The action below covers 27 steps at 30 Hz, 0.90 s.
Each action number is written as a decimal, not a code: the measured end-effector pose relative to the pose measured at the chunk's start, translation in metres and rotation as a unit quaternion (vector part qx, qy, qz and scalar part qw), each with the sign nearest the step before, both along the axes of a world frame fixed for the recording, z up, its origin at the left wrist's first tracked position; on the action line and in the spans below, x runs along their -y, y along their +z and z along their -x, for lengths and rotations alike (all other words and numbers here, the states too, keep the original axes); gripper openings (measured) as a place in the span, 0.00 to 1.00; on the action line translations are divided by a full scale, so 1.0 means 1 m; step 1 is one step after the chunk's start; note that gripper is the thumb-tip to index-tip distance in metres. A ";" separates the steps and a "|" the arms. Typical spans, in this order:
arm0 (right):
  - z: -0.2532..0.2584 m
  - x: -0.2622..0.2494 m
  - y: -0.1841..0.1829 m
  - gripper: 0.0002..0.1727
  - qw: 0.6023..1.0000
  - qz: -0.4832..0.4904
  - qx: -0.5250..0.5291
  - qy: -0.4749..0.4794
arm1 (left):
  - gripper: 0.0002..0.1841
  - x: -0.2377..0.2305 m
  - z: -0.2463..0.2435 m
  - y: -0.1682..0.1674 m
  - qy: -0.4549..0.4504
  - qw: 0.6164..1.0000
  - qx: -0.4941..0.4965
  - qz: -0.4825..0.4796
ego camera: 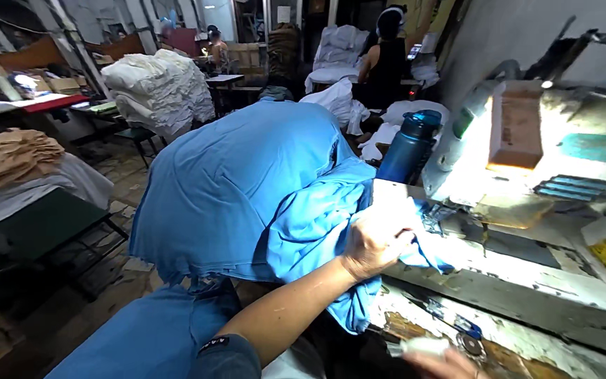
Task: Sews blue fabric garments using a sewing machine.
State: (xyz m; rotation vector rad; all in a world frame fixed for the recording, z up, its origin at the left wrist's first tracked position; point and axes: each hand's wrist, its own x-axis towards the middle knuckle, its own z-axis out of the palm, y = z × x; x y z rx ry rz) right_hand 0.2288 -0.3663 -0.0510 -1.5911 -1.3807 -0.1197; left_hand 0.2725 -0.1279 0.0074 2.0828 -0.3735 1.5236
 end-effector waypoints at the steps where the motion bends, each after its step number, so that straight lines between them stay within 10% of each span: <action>1: -0.011 -0.005 0.015 0.15 0.999 -0.011 0.029 -0.036 | 0.07 0.000 0.002 0.002 -0.007 1.000 0.002 0.020; 7: -0.013 -0.110 0.059 0.14 0.987 0.128 0.092 -0.014 | 0.07 -0.002 0.025 0.052 -0.023 0.999 -0.017 0.020; 11: -0.018 -0.126 0.052 0.10 0.992 0.026 0.121 0.020 | 0.05 -0.004 0.022 0.077 0.003 1.000 0.024 -0.013; 18: -0.070 -0.061 0.053 0.06 0.913 -0.208 0.112 -0.332 | 0.05 0.006 0.028 0.076 -0.031 0.999 0.016 -0.010; 27: -0.063 -0.046 0.066 0.05 0.975 -0.172 -0.055 -0.131 | 0.07 0.026 0.049 0.059 -0.067 0.989 0.041 -0.129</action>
